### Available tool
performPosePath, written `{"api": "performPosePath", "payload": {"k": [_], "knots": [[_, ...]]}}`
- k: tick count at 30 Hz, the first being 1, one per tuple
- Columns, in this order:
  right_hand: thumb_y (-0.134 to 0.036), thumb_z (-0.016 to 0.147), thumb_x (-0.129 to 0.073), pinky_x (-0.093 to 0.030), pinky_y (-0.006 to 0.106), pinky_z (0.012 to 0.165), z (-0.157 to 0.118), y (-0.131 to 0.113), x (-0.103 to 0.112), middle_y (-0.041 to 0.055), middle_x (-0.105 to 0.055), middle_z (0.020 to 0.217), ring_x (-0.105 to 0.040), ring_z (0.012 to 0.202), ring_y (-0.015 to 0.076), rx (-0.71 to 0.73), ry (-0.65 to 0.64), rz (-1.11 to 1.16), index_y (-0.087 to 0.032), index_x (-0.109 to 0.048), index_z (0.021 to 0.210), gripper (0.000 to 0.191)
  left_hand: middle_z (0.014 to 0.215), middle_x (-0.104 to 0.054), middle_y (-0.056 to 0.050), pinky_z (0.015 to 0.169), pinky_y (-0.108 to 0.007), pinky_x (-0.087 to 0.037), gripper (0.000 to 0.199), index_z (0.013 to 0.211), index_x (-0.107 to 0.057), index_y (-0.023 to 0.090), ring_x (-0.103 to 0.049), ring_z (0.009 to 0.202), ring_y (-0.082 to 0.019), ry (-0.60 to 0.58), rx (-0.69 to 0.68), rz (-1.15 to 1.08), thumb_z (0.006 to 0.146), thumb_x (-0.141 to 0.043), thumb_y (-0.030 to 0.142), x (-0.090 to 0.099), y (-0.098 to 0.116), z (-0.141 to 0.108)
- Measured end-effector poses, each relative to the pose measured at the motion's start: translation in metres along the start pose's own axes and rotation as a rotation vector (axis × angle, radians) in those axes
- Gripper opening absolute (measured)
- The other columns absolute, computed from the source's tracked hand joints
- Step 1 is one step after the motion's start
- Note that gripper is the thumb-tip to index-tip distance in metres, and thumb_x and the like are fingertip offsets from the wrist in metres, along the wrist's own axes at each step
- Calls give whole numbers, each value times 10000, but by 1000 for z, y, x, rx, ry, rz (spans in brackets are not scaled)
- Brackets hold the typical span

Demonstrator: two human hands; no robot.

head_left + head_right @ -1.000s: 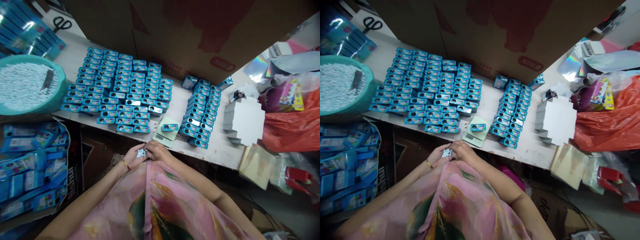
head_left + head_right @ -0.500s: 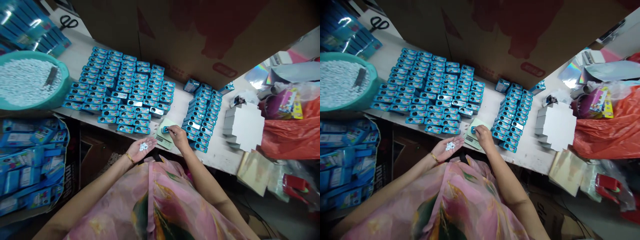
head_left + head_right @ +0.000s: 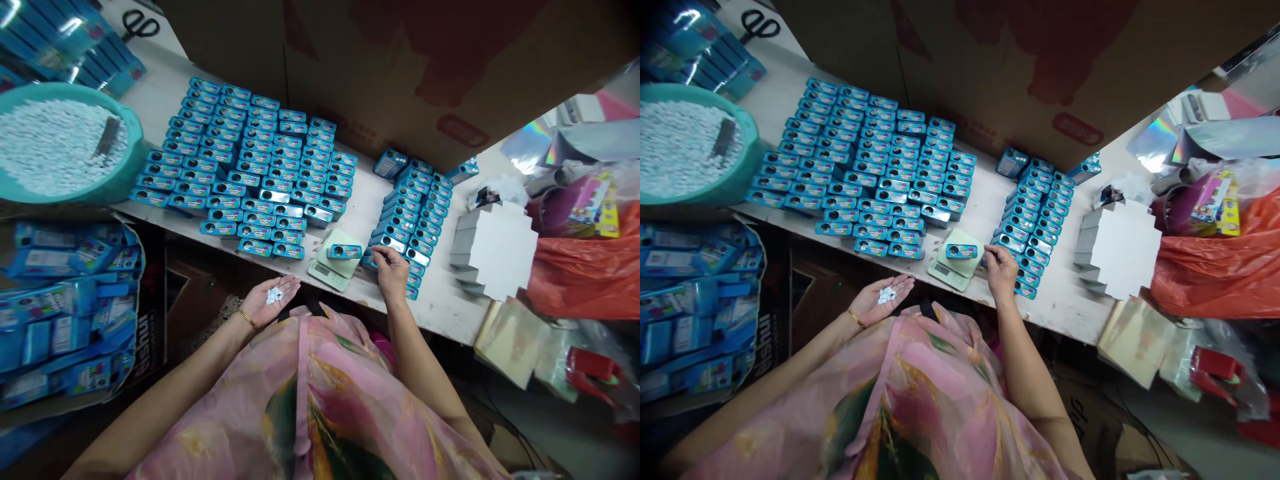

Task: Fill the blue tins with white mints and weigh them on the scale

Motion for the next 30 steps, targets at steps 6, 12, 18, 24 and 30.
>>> {"api": "performPosePath", "payload": {"k": [6,12,18,24,30], "knots": [[-268,752,-527,-508,275,646,-24,-20,-20,23,-607,854,-585,738,129,43,-81,74,-196,-639,828,153,985,-625,-195,802,-341,-497,295,1044,-556,28,-569,987,-256,0,55,50,809,-396,107,-9,-10,1],[-227,784,-506,-496,296,732,-39,-44,-45,25,-611,859,-575,834,145,146,-191,41,-214,-641,830,143,996,-624,-198,840,-333,-469,262,982,-581,15,-568,988,-250,-84,89,103,805,-417,117,-27,-16,5],[-228,803,-482,-487,311,750,-47,-58,-62,35,-631,838,-584,820,151,199,-259,-12,-222,-647,829,167,992,-625,-201,836,-344,-467,281,1011,-580,29,-562,1000,-249,-120,117,131,807,-417,133,-43,-21,13],[-229,828,-462,-472,289,796,-61,-75,-85,31,-638,906,-579,883,143,358,-465,-98,-235,-635,897,186,795,-656,-134,742,-302,-502,221,861,-601,51,-629,763,-178,-150,133,75,823,-405,144,-57,-28,23],[-268,795,-522,-385,381,913,-18,-57,-47,82,-556,1100,-486,1046,196,477,-294,-399,-220,-526,1117,326,717,-635,-131,443,-183,-458,173,797,-594,59,-612,618,-149,-51,122,142,812,-445,148,-46,-19,22]]}}
Point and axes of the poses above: each hand's wrist, its own z-axis towards the middle knuckle, its own x-axis out of the back of the hand, y = z × x, the point moved 7 cm from there along z, towards the middle knuckle
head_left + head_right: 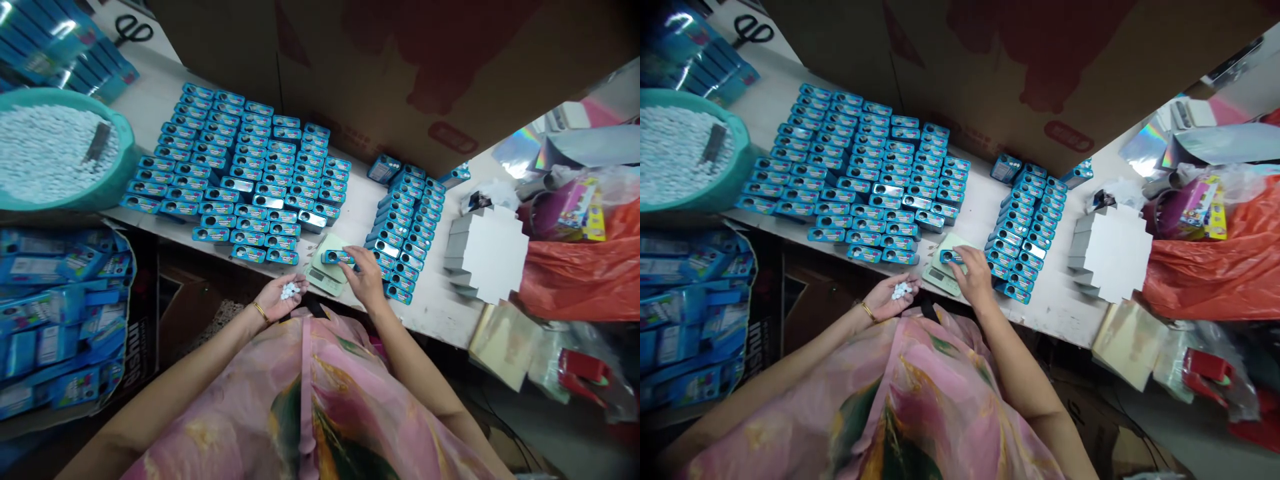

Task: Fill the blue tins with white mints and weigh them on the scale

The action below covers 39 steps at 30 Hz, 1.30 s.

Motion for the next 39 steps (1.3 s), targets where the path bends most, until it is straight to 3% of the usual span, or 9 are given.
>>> {"api": "performPosePath", "payload": {"k": [3,6,11,14,19,22,28,33,39], "knots": [[-282,725,-599,-360,420,916,6,24,-3,105,-496,1178,-432,1096,239,11,-111,-139,-203,-457,1190,492,696,-624,-112,419,-168,-445,140,799,-592,63,-599,581,-128,51,-56,-19,796,-461,110,12,9,-4],[-243,684,-623,-357,433,899,7,41,-19,111,-453,1228,-406,1115,260,-6,-205,-223,-198,-407,1226,585,729,-630,-124,532,-206,-507,137,821,-593,57,-624,671,-155,122,-105,-32,781,-462,62,23,12,-7],[-177,721,-547,-415,344,805,7,58,-40,73,-541,1078,-508,960,207,-73,-261,-195,-195,-461,1148,437,760,-640,-131,621,-257,-533,163,876,-589,64,-636,752,-190,162,-98,-71,781,-458,52,28,6,-3],[-207,741,-538,-413,327,768,10,40,-33,66,-558,1008,-509,900,205,-16,-270,-220,-203,-489,1125,386,738,-643,-125,603,-250,-531,168,901,-588,68,-638,719,-181,149,-87,-82,795,-459,85,21,6,7],[-253,794,-499,-353,366,768,7,-32,-16,95,-545,1027,-454,904,241,235,-336,-395,-225,-398,1246,463,671,-638,-95,584,-278,-527,158,818,-596,76,-622,631,-165,64,-156,-110,813,-458,153,-10,16,25],[-209,823,-442,-337,363,729,7,-46,-17,100,-553,972,-446,869,237,281,-367,-487,-222,-429,1217,394,610,-624,-64,540,-275,-518,138,752,-593,83,-596,546,-145,81,-208,-123,798,-477,142,-21,20,33],[-236,777,-514,-363,366,726,9,-15,-15,99,-548,947,-457,862,248,170,-328,-455,-208,-465,1174,400,668,-639,-100,549,-233,-512,150,827,-618,47,-614,609,-151,5,-194,-82,779,-492,113,-29,18,44],[-269,748,-555,-406,337,792,12,18,2,60,-553,968,-499,888,208,30,-201,-125,-213,-490,1111,373,709,-642,-126,550,-228,-514,174,834,-620,46,-623,643,-161,27,-155,-62,794,-471,128,-21,21,37],[-244,708,-575,-409,350,826,50,69,35,55,-554,987,-515,918,199,-91,108,48,-183,-508,1046,350,724,-641,-127,570,-225,-522,183,829,-614,49,-626,667,-153,72,-200,-87,811,-449,125,1,28,20]]}}
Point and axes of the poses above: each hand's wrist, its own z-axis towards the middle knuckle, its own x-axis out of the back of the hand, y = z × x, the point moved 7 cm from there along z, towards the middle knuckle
